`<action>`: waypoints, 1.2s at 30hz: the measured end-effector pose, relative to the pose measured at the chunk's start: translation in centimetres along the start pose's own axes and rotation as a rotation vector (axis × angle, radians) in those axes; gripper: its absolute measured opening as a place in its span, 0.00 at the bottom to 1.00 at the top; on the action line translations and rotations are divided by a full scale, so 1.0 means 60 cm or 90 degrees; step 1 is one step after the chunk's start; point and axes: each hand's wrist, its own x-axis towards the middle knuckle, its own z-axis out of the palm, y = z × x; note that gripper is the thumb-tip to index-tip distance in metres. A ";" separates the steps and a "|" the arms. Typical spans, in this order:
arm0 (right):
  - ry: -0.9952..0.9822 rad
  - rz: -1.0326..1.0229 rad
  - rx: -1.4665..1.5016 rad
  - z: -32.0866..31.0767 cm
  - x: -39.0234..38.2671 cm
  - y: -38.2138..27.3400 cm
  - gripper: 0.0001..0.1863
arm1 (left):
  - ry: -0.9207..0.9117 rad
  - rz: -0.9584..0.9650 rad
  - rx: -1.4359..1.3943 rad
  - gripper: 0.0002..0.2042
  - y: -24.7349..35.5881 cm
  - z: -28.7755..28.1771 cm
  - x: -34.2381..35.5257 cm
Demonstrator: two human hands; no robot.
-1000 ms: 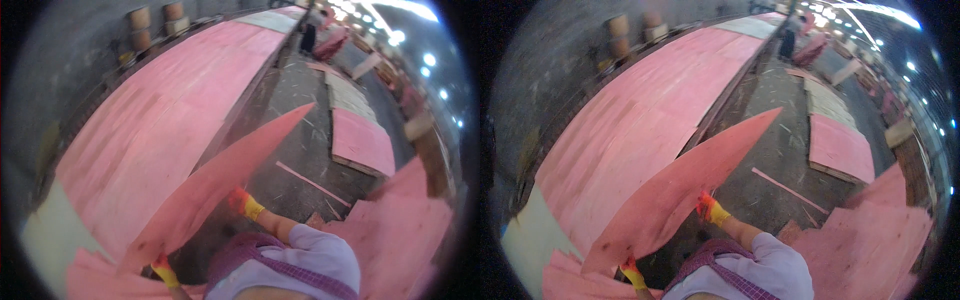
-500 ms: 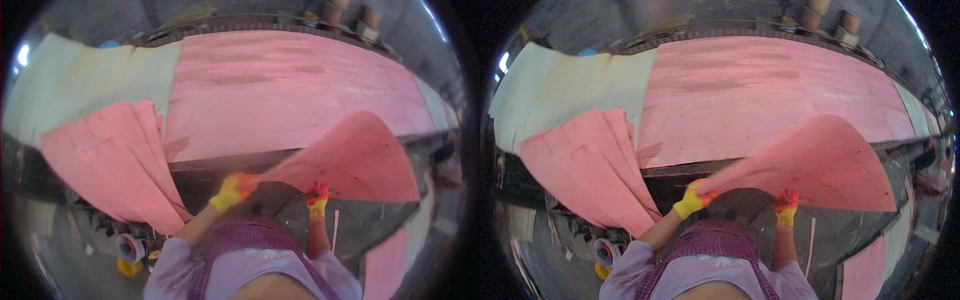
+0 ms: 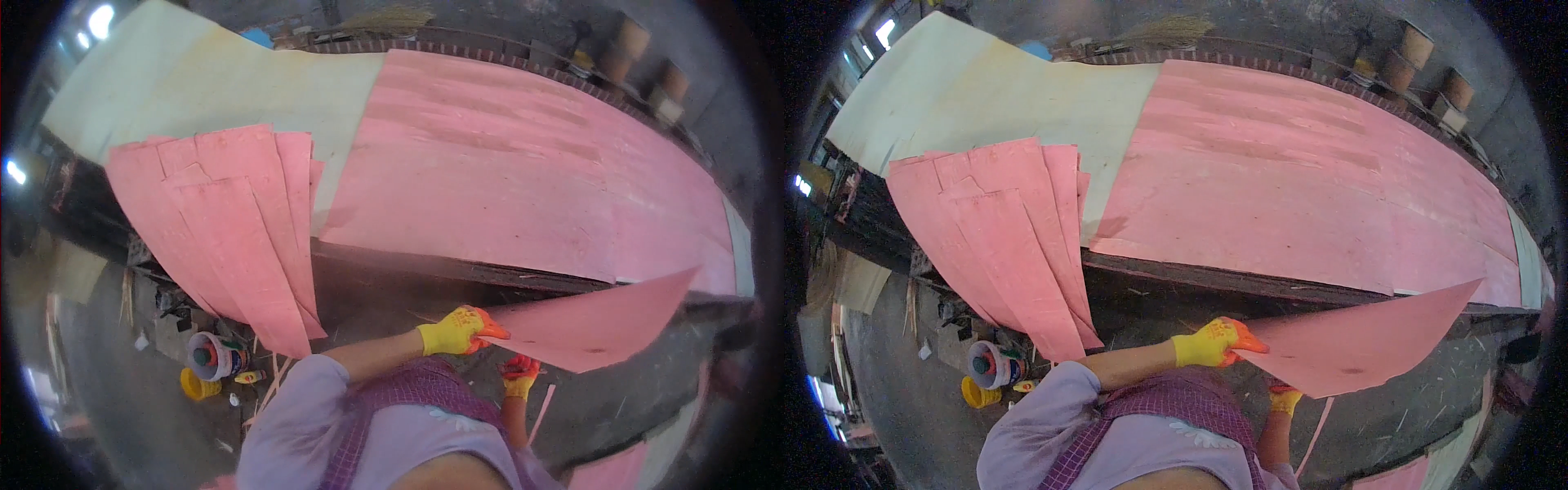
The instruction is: Trimming and organizing thin sheets of wood veneer on a long worktable in a factory setting.
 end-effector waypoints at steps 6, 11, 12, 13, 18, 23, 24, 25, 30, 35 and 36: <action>0.122 0.018 0.040 -0.098 0.068 0.009 0.23 | 0.002 -0.028 -0.001 0.17 0.013 -0.036 0.040; 0.099 0.049 0.029 -0.122 0.091 0.031 0.23 | -0.014 -0.004 0.015 0.18 0.004 -0.036 0.043; -0.041 0.080 0.024 -0.131 0.103 0.034 0.23 | -0.036 -0.002 0.010 0.18 0.003 -0.035 0.042; -0.180 0.110 0.019 -0.136 0.107 0.035 0.24 | -0.058 0.000 0.004 0.19 0.003 -0.034 0.041; -0.060 0.124 -0.029 -0.134 0.106 0.068 0.23 | -0.081 0.027 -0.011 0.21 0.012 -0.039 0.044; -0.154 0.065 -0.020 -0.088 0.087 0.051 0.27 | -0.071 0.082 -0.041 0.23 0.040 -0.022 0.097; -0.209 0.045 -0.022 -0.081 0.088 0.046 0.28 | -0.099 0.094 -0.054 0.23 0.047 -0.025 0.112; -0.268 0.030 -0.025 -0.076 0.089 0.043 0.32 | -0.125 0.102 -0.061 0.23 0.053 -0.029 0.123; -0.212 0.004 -0.023 -0.080 0.096 0.023 0.30 | -0.171 0.137 -0.109 0.20 0.066 -0.006 0.155; -0.143 -0.034 -0.009 -0.099 0.100 -0.005 0.29 | -0.270 0.169 -0.136 0.19 0.067 0.007 0.205; -0.127 -0.045 -0.012 -0.100 0.101 -0.006 0.29 | -0.211 0.184 -0.186 0.18 0.056 0.021 0.208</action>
